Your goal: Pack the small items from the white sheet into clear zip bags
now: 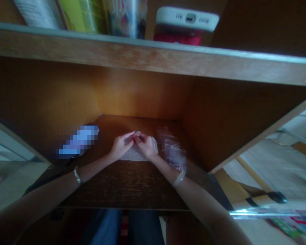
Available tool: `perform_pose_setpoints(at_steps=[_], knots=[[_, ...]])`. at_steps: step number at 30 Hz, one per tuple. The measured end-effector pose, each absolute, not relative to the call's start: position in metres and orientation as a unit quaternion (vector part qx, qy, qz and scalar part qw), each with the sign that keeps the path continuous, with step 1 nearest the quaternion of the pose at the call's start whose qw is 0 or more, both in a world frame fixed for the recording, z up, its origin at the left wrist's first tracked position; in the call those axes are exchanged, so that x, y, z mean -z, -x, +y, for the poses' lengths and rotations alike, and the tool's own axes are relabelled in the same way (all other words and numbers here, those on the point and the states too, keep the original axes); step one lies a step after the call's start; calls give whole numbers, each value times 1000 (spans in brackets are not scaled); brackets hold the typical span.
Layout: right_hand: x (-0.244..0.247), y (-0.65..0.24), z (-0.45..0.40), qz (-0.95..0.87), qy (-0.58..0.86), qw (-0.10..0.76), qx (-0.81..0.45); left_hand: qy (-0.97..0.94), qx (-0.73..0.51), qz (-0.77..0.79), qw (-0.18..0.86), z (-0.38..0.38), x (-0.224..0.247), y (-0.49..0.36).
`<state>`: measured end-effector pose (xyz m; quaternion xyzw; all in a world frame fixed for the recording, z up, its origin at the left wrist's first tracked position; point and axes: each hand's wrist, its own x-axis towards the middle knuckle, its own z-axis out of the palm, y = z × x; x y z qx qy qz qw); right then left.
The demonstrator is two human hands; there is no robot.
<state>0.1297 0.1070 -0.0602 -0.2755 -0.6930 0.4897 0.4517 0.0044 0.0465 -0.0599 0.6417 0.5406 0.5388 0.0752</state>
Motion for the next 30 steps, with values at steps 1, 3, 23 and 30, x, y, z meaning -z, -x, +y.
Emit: perform_pose_setpoints(at_steps=[1, 3, 23, 30], knots=[[59, -130, 106, -681, 274, 470, -490, -639, -546, 539, 64, 45, 58, -5], [58, -130, 106, -656, 272, 502, -494, -633, -561, 532, 48, 44, 55, -6], [49, -133, 92, -777, 267, 481, -305, -625, -565, 534, 72, 43, 53, -2], [53, -134, 94, -771, 279, 500, -281, -655, -558, 505, 64, 37, 50, -9]])
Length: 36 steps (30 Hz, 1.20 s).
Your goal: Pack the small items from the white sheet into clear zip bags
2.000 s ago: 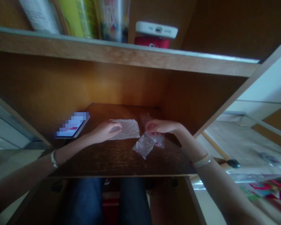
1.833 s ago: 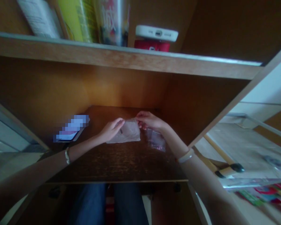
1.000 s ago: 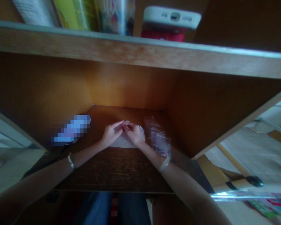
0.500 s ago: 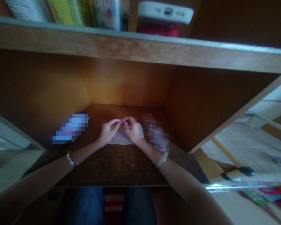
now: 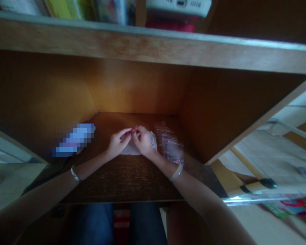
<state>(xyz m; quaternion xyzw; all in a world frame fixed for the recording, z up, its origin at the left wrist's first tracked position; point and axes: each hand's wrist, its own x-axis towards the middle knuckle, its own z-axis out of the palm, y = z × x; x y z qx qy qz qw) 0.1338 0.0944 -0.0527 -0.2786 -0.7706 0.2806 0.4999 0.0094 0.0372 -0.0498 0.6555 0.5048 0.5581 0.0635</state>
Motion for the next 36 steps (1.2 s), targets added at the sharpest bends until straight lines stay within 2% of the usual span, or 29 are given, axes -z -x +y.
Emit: perform_pose_setpoints(at_steps=[5, 9, 14, 18, 26, 32, 36], knots=[[50, -136, 91, -762, 288, 512, -272, -666, -555, 495, 56, 39, 52, -8], [48, -138, 86, -768, 295, 509, -253, -688, -533, 492, -2, 34, 49, -8], [54, -137, 90, -770, 327, 503, -218, -788, -399, 460, -89, 21, 40, -17], [61, -135, 94, -775, 346, 496, -183, -839, -317, 433, -95, 18, 39, -25], [48, -136, 81, -771, 328, 522, -159, -802, -345, 485, -41, 32, 47, -13], [43, -136, 76, -769, 291, 540, -182, -713, -503, 487, 34, 41, 56, -5], [45, -136, 77, -772, 283, 538, -187, -690, -519, 504, 0, 40, 55, -1]])
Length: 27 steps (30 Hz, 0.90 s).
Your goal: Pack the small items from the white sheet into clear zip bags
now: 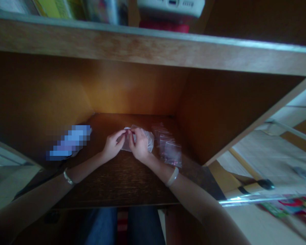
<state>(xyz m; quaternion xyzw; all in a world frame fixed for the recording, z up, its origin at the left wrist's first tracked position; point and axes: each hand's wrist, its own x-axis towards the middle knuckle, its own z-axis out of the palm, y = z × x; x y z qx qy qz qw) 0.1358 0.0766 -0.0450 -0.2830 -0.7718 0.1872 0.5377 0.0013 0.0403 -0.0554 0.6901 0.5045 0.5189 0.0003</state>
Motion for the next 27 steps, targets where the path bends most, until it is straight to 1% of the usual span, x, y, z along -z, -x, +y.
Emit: perform_pose_setpoints(at_steps=[3, 12, 17, 22, 24, 27], knots=[[47, -136, 79, -772, 295, 529, -191, -691, -524, 497, -24, 37, 53, -3], [48, -135, 85, -778, 300, 520, -186, -678, -528, 512, -6, 38, 55, -5], [47, -136, 85, -784, 301, 523, -145, -691, -542, 477, -39, 42, 54, -5], [49, -134, 87, -792, 283, 519, -150, -667, -540, 510, -57, 43, 56, -5], [52, -133, 87, -797, 280, 508, -166, -667, -524, 525, -72, 42, 56, -4], [55, -133, 89, -800, 284, 494, -190, -690, -440, 560, -128, 39, 53, -2]])
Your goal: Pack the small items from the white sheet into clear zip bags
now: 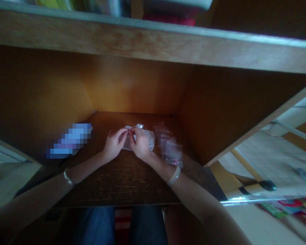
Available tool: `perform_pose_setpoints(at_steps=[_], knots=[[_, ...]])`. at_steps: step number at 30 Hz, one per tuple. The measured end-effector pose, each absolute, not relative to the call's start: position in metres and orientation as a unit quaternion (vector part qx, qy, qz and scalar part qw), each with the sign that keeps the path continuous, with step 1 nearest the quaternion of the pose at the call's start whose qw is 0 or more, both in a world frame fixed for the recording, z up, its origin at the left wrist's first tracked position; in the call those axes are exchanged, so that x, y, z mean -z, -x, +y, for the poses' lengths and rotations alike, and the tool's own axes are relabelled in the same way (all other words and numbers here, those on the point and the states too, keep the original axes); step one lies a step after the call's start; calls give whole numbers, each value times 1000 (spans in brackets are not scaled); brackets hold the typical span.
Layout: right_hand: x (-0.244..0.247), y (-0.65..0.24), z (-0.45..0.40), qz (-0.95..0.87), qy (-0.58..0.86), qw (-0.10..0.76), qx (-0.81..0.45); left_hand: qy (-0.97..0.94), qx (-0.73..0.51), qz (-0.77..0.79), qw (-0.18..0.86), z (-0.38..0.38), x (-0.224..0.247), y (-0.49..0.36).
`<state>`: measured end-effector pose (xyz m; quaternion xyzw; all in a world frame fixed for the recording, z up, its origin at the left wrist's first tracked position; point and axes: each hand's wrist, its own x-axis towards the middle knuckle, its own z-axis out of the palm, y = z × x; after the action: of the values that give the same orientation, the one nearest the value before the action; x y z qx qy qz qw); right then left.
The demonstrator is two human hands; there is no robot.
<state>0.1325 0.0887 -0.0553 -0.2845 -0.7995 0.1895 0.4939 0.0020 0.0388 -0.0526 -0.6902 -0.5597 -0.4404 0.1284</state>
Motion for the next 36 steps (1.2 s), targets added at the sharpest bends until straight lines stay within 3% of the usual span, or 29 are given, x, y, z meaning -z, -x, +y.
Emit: perform_pose_setpoints(at_steps=[4, 10, 21, 36], knots=[[57, -134, 91, -807, 284, 477, -201, 703, 325, -606, 181, 34, 45, -4], [52, -137, 90, -836, 296, 436, -153, 703, 228, -650, 179, 32, 41, -13], [49, -136, 88, -848, 321, 407, -111, 687, 223, -679, 132, 33, 41, -17], [57, -135, 91, -799, 285, 458, -265, 717, 314, -618, 72, 39, 50, -6]])
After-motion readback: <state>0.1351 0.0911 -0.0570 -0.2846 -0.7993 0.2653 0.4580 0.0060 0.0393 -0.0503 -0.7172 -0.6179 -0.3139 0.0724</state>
